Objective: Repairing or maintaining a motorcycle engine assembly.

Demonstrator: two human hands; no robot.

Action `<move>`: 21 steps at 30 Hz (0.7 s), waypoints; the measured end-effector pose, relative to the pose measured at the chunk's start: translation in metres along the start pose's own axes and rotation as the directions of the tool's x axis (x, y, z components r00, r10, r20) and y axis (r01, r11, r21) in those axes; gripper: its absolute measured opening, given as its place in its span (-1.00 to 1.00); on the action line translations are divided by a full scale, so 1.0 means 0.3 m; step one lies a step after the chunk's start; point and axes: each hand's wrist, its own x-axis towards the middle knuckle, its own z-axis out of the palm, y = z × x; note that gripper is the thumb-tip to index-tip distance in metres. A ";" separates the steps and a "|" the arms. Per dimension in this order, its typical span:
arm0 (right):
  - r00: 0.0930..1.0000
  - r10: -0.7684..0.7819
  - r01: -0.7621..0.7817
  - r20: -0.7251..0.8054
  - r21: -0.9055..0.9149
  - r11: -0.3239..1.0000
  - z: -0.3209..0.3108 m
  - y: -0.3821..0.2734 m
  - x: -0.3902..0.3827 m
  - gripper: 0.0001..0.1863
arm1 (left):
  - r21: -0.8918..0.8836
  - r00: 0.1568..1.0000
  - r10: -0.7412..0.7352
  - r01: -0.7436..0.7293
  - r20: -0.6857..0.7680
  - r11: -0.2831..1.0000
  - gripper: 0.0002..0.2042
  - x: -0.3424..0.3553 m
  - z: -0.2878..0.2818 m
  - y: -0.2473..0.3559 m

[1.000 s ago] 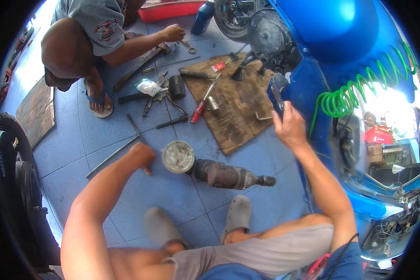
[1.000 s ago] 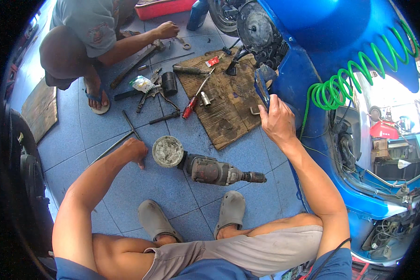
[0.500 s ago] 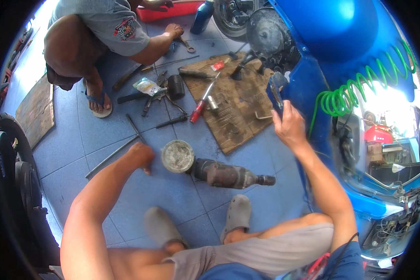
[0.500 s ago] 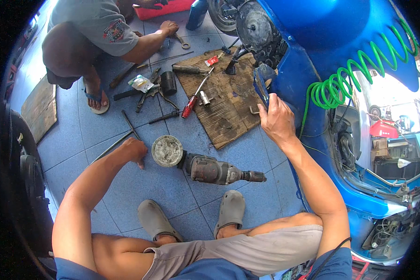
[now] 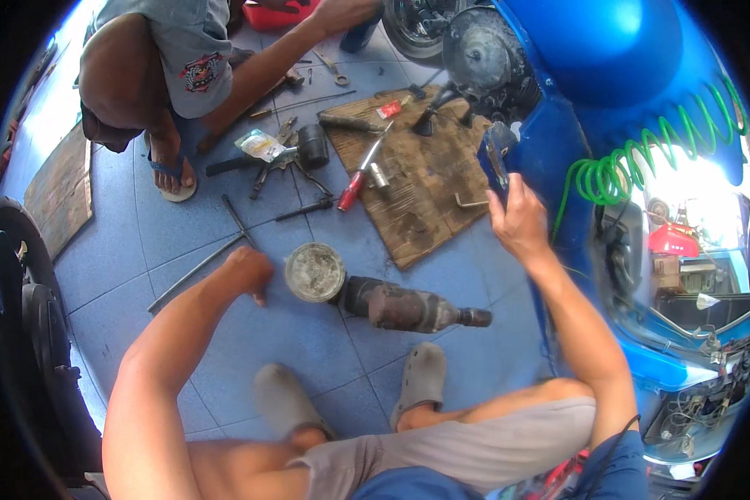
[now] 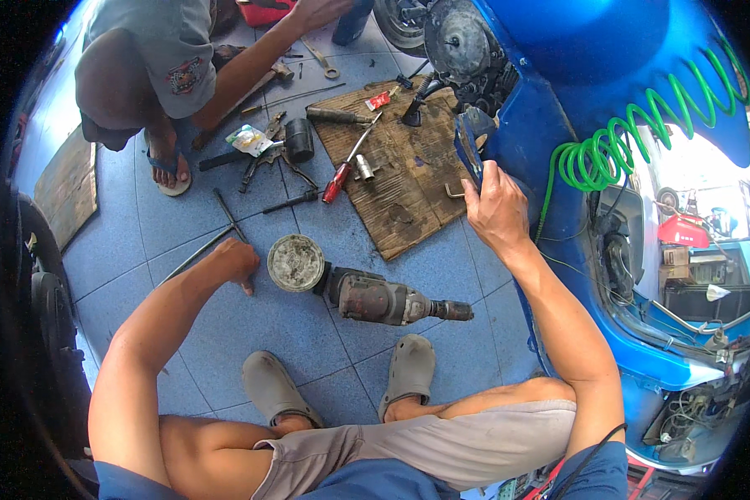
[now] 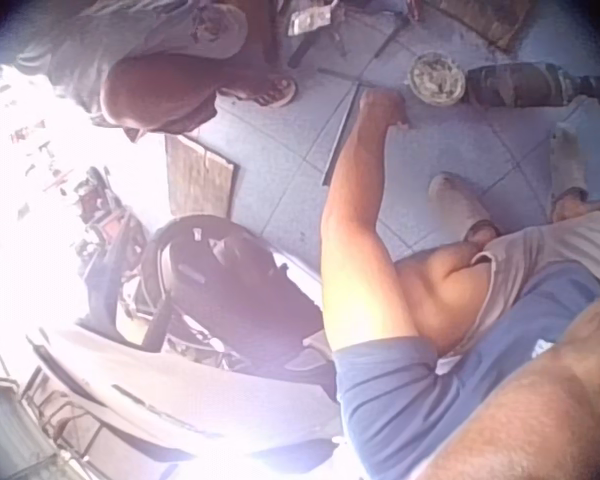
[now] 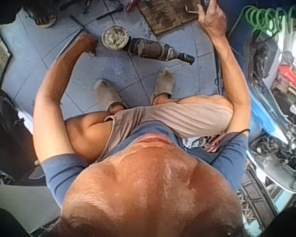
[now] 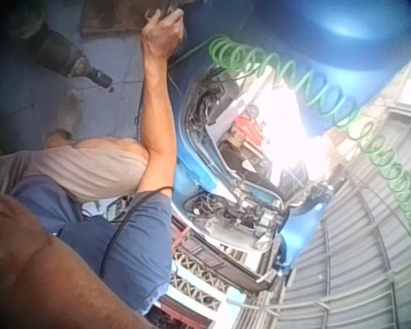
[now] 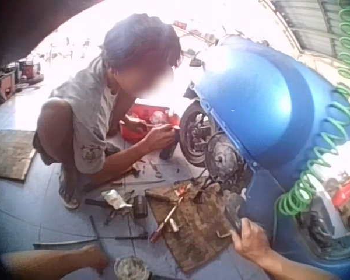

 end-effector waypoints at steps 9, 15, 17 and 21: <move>1.000 -0.003 0.003 -0.002 0.022 1.000 0.002 -0.003 0.001 -0.72 | -0.003 1.000 0.023 -0.023 -0.008 1.000 -0.43 0.026 0.034 -0.019; 1.000 0.011 -0.011 0.003 0.019 1.000 0.000 -0.003 0.001 -0.72 | -0.006 1.000 -0.001 0.001 -0.030 1.000 -0.56 0.011 0.017 -0.004; 1.000 0.011 -0.011 0.003 0.020 1.000 -0.001 -0.004 0.001 -0.72 | -0.003 0.999 0.001 -0.002 -0.036 1.000 -0.56 0.007 0.014 -0.003; 1.000 0.010 -0.010 0.003 0.012 1.000 0.002 -0.001 0.001 -0.72 | 0.016 1.000 0.016 -0.016 -0.004 1.000 -0.49 0.007 0.006 -0.004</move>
